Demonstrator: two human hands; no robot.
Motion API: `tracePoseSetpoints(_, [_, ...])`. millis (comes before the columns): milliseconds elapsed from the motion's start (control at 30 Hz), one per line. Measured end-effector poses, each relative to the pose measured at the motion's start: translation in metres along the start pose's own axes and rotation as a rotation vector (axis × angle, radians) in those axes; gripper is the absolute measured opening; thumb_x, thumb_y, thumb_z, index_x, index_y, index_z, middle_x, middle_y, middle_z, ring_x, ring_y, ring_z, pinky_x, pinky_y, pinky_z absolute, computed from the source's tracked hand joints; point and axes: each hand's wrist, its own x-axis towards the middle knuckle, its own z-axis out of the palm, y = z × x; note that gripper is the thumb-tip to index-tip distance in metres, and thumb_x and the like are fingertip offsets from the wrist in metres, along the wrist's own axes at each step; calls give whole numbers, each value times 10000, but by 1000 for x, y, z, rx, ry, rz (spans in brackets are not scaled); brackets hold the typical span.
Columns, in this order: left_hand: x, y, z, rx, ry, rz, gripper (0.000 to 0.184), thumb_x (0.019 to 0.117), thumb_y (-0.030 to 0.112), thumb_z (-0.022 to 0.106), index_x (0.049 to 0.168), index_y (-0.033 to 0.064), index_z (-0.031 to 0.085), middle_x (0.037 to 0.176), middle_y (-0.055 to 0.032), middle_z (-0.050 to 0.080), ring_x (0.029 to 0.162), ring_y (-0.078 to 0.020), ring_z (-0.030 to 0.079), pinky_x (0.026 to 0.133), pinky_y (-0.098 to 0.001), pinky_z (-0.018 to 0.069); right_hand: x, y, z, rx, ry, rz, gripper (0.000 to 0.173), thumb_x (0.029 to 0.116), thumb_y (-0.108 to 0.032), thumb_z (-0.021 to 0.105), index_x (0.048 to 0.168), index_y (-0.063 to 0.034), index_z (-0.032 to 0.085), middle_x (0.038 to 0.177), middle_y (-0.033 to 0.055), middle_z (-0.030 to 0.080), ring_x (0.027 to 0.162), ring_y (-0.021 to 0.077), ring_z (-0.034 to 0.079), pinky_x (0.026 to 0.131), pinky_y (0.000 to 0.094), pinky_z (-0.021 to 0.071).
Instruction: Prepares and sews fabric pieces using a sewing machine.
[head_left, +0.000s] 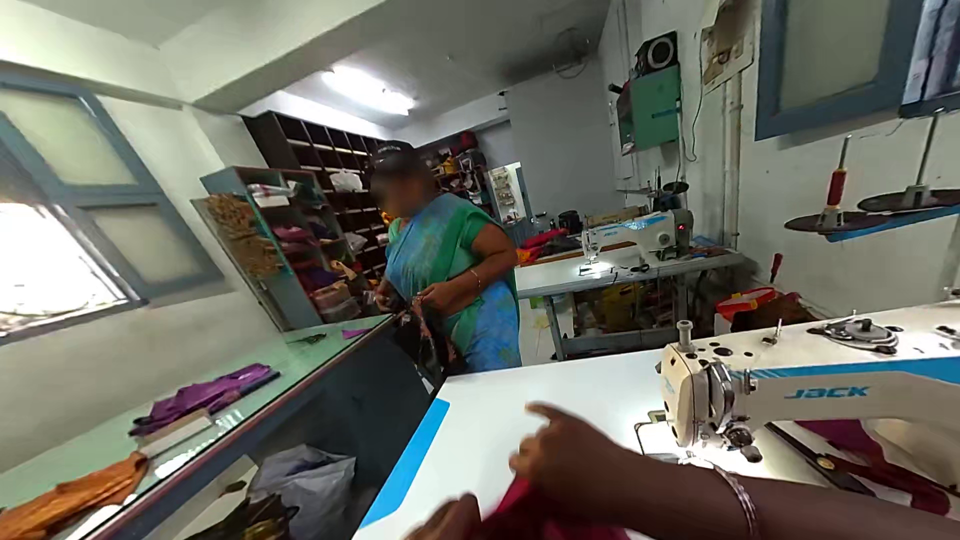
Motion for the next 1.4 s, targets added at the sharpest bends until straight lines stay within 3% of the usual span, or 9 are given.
tracePoseSetpoints(100, [14,-15,25,247,656,227,133,895,49,612,804,26,706,835,-154,721,724,-289,694,663,-407,550,-2,19,10,-288,587,-16,127,850,21,683,932,-47,752,811,107,706,769,277,709,752,460,570])
tracePoseSetpoints(200, [11,-20,56,163,877,332,134,992,114,579,878,123,649,875,-60,647,825,-183,601,804,-287,472,-24,30,30,-402,800,-24,111,894,-44,617,871,-88,715,832,80,690,842,259,687,781,403,542])
tracePoseSetpoints(567, [-47,8,164,-82,770,183,164,976,363,654,1014,211,609,1015,28,589,1004,-104,542,1010,-296,332,-116,13,129,-213,694,249,76,838,-59,609,788,-66,666,749,89,650,729,266,657,650,383,536])
tracePoseSetpoints(767, [-48,16,167,-89,800,327,68,1017,214,588,958,226,620,1031,86,637,1087,-54,537,1127,-323,230,-121,7,133,-150,670,291,36,802,-49,630,777,-72,643,742,70,631,718,243,638,626,353,519])
tracePoseSetpoints(867, [-49,16,166,-99,800,333,103,1027,192,561,929,217,580,1010,82,634,1070,-53,542,1123,-311,239,-129,16,135,-13,570,199,190,750,-280,738,754,-117,640,739,28,611,733,198,612,659,333,497])
tracePoseSetpoints(967, [-49,16,164,-102,795,314,136,1024,189,549,892,220,538,989,85,624,1066,-47,537,1118,-300,234,-136,26,130,207,509,113,504,975,-605,503,813,-152,651,773,-10,600,792,130,583,729,302,452])
tracePoseSetpoints(1033, [-50,17,163,-112,791,303,134,1022,201,556,892,222,533,991,81,609,1072,-44,532,1120,-302,232,-137,29,121,385,518,143,520,1061,-542,409,879,-122,658,801,-15,630,811,75,610,762,268,491])
tracePoseSetpoints(1167, [-48,19,164,-185,829,232,184,1008,259,586,838,231,523,1008,84,577,1080,-38,520,1101,-286,264,-124,30,105,536,574,162,157,997,-193,624,988,-49,685,886,-15,633,759,-43,574,699,87,493])
tracePoseSetpoints(1400, [-47,23,168,-323,867,79,290,939,301,676,746,229,471,981,110,571,1087,-4,520,1060,-241,314,-102,19,110,613,538,-34,113,966,-145,680,995,-66,755,980,14,643,937,3,620,834,114,524])
